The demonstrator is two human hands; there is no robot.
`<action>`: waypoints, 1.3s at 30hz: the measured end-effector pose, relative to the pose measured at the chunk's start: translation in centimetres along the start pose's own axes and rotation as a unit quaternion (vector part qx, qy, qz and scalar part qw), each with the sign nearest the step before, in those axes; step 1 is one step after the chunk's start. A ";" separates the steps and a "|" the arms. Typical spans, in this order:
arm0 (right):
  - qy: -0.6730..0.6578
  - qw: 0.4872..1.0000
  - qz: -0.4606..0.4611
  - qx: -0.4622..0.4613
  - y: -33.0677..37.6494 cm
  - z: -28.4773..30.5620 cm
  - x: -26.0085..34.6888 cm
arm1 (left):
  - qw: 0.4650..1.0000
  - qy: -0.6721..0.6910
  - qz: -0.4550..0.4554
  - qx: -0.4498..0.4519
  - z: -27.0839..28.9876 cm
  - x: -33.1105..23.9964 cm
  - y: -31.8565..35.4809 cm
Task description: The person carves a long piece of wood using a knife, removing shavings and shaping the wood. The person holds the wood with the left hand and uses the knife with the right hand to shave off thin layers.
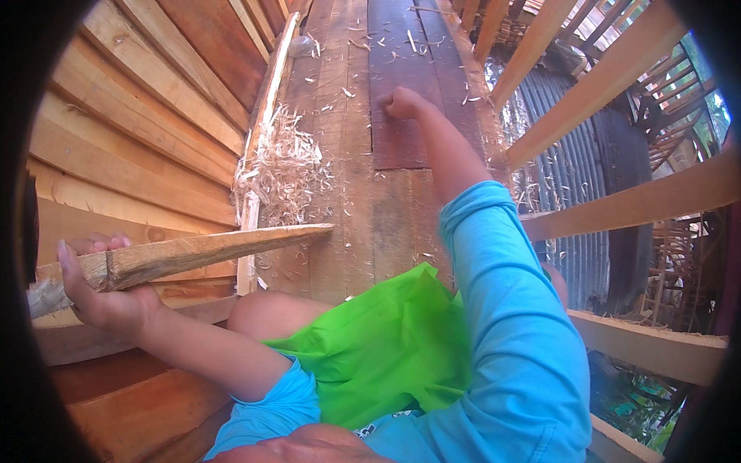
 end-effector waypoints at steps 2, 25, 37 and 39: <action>-0.145 0.983 0.084 0.074 1.7 1.5 4.4 | 1.000 -0.008 0.002 -0.008 0.6 -0.1 0.0; -0.058 0.990 -0.028 -0.125 1.3 2.0 9.5 | 0.999 0.034 -0.001 0.000 0.3 -0.1 0.3; -0.318 0.938 -0.127 -0.050 -2.1 -0.4 8.1 | 1.000 0.024 0.012 -0.005 0.6 0.4 0.0; -0.265 0.955 -0.112 -0.067 -2.3 -0.9 7.4 | 0.999 0.031 0.015 0.001 0.5 0.5 -0.1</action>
Point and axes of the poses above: each hand's wrist, its own y-axis away from the middle knuckle, its own z-axis out of the back of the hand, x = y × z, the point moved 3 cm from there along -y, towards the middle knuckle, and after that the axes turned 1 degree about y, right-handed, at the moved point
